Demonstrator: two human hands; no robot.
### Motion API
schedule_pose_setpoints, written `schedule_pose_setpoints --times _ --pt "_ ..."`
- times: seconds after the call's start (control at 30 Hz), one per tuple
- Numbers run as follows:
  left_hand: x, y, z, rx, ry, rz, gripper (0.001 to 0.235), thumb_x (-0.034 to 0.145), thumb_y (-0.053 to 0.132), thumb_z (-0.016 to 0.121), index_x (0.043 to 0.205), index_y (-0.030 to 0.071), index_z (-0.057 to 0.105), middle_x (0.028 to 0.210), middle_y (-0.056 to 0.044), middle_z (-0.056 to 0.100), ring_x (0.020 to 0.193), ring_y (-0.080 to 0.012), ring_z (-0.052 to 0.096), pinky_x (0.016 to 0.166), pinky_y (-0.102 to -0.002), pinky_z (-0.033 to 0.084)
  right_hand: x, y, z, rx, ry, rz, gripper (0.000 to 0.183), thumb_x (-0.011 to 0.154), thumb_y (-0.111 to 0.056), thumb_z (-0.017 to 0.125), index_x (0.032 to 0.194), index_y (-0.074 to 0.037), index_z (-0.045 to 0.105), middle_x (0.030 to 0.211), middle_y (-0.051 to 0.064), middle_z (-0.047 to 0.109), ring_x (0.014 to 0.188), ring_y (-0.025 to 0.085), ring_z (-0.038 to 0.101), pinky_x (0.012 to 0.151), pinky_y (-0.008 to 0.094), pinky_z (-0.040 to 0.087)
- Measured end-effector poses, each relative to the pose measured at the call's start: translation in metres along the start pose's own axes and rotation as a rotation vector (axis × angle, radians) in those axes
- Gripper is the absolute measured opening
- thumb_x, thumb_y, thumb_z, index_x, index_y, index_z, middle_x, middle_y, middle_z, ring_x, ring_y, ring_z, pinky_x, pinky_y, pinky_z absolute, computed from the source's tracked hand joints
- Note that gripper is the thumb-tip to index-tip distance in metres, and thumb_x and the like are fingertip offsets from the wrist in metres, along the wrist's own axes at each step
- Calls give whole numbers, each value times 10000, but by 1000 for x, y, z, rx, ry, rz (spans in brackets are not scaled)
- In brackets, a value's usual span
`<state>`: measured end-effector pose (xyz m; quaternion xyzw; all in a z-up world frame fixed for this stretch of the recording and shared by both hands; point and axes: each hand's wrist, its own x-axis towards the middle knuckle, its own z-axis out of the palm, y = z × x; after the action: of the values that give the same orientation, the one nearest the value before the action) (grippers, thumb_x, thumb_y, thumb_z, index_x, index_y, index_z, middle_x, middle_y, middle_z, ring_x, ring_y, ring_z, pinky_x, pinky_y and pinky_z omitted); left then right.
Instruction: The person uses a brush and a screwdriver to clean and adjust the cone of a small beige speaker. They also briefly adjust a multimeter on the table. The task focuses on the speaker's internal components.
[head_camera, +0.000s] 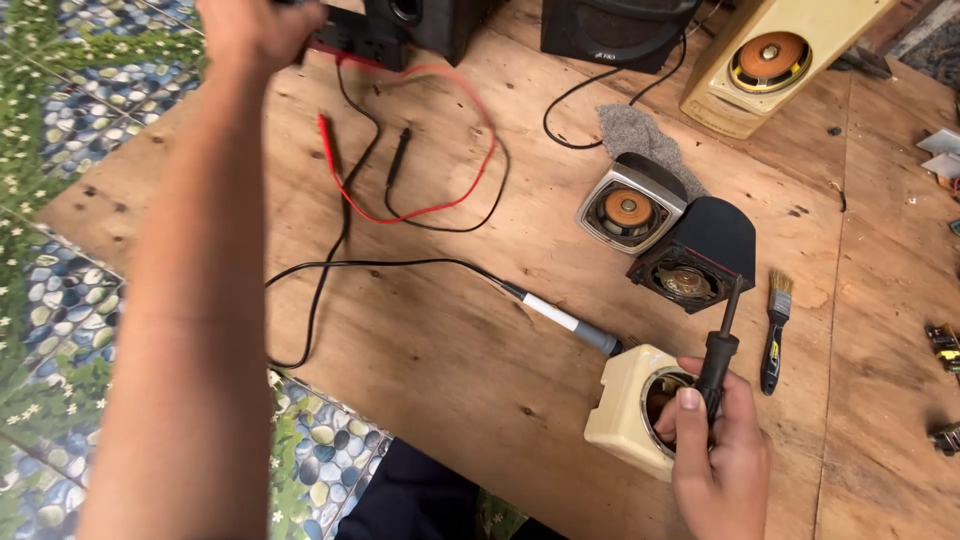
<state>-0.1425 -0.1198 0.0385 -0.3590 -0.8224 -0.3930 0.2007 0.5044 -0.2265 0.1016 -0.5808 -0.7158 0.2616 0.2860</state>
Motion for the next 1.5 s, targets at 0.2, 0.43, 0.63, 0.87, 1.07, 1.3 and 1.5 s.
schedule_pose_setpoints --times 0.2,0.43,0.63,0.87,1.07,1.3,1.5 --pt "-40 4 -137 461 -896 -219 848 617 673 867 1159 27 784 1116 -238 727 1031 -429 669 773 -553 548 3 3 0 39 -28 -98 284 1067 -244 486 1282 -100 604 652 37 668 628 173 639 684 312 509" --pt "-102 -1 -132 475 -929 -131 923 631 834 784 1040 14 672 992 -181 659 816 -331 633 577 -416 472 4 -6 0 31 -24 -91 285 1069 -270 484 1262 -112 621 657 47 659 651 164 631 669 324 499" --pt "-102 90 -167 18 -234 311 680 1071 570 724 1340 -37 583 1149 -270 588 959 -501 621 737 -623 507 3 -4 1 57 5 -162 266 1086 -233 476 1260 -85 613 655 42 641 636 156 616 642 316 486" --pt "-228 271 -205 -751 -818 456 668 875 597 599 1315 94 584 1228 -94 667 1113 -259 654 896 -409 511 4 2 4 142 53 -111 302 1087 -261 474 1299 -94 609 690 45 638 618 156 598 645 312 517" --pt "-307 328 -116 -757 -896 950 1061 817 820 369 1607 122 247 1683 -190 259 1549 -399 284 1203 -651 288 11 29 -13 698 328 -328 192 1161 -260 459 1320 -201 368 695 9 386 586 100 382 536 219 298" --pt "-308 336 -87 -975 -921 1155 984 775 753 570 1406 1 503 1400 -186 578 1280 -356 564 1087 -491 457 47 24 -72 424 284 -402 213 1184 -143 435 1369 -162 330 689 63 401 553 142 421 563 259 350" --pt "-319 320 -89 -1029 -815 1164 1126 640 814 614 1446 35 508 1459 -151 586 1263 -328 619 1107 -484 477 94 7 -90 445 410 -463 203 1167 -184 570 1318 -70 496 763 50 458 553 118 458 539 244 401"
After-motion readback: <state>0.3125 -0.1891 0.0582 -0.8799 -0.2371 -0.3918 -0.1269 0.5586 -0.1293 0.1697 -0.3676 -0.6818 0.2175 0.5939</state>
